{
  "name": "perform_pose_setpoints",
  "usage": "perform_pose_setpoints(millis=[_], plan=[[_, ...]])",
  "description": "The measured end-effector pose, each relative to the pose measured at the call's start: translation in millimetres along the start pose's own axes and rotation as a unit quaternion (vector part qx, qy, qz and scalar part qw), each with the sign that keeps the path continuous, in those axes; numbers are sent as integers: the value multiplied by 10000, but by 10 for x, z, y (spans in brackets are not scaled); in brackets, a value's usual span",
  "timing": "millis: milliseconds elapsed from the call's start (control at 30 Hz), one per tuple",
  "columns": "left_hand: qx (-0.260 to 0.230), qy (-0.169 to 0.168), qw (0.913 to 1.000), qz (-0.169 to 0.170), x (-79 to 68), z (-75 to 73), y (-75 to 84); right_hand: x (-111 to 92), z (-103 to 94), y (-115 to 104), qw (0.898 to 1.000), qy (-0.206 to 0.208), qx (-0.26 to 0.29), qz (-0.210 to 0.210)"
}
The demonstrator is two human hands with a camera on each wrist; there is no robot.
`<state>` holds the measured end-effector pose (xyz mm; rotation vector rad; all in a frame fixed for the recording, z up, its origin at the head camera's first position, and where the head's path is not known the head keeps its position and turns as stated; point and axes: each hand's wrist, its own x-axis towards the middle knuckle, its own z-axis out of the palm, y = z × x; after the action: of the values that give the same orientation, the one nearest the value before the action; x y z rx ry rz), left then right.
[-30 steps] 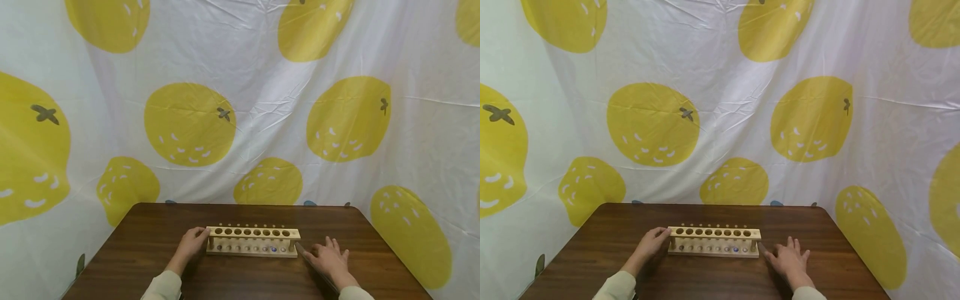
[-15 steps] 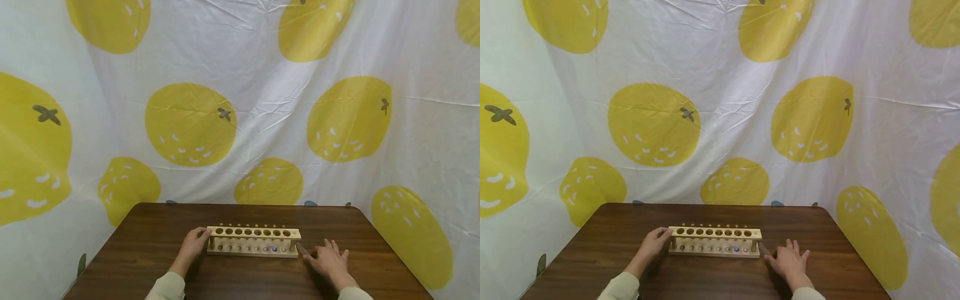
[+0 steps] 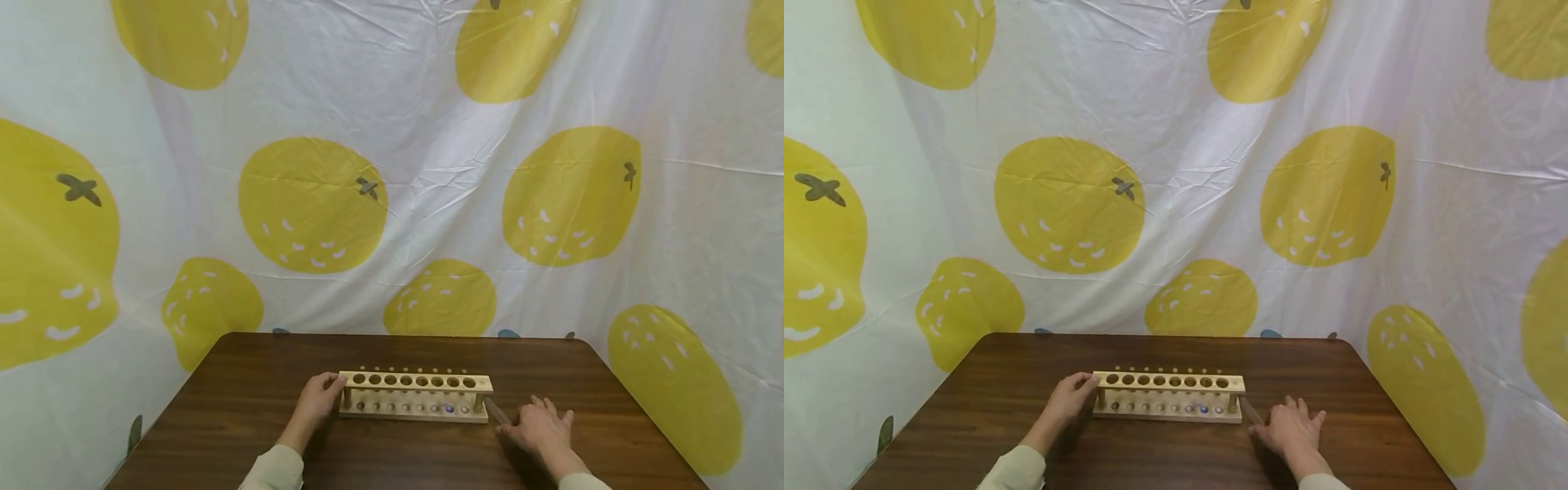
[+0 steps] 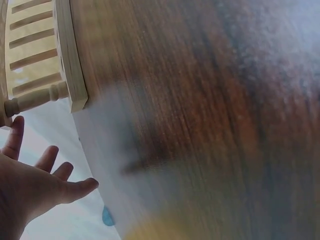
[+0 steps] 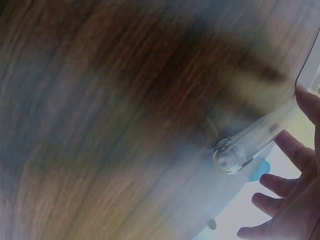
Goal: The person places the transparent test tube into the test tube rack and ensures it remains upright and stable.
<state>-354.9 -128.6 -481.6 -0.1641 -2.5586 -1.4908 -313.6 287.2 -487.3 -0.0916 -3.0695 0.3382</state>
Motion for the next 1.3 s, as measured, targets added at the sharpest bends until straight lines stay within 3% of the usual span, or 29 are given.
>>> perform_pose_setpoints(millis=[267, 467, 667, 1033, 1300], plan=[[23, 53, 9999, 99, 9, 12, -16, -10, 11, -4, 9998, 47, -141, 105], [-113, 65, 9996, 232, 22, 6, -14, -13, 18, -16, 9994, 312, -171, 31], [-83, 28, 9999, 96, 16, 6, -7, -27, -24, -5, 9993, 365, -122, 40], [-80, 100, 9999, 29, -1, 9, -18, -27, -157, 0, 9933, 864, 712, 284], [-72, 80, 9999, 90, -13, 0, -18, 3, -230, 0, 9815, 1262, 1366, 465]])
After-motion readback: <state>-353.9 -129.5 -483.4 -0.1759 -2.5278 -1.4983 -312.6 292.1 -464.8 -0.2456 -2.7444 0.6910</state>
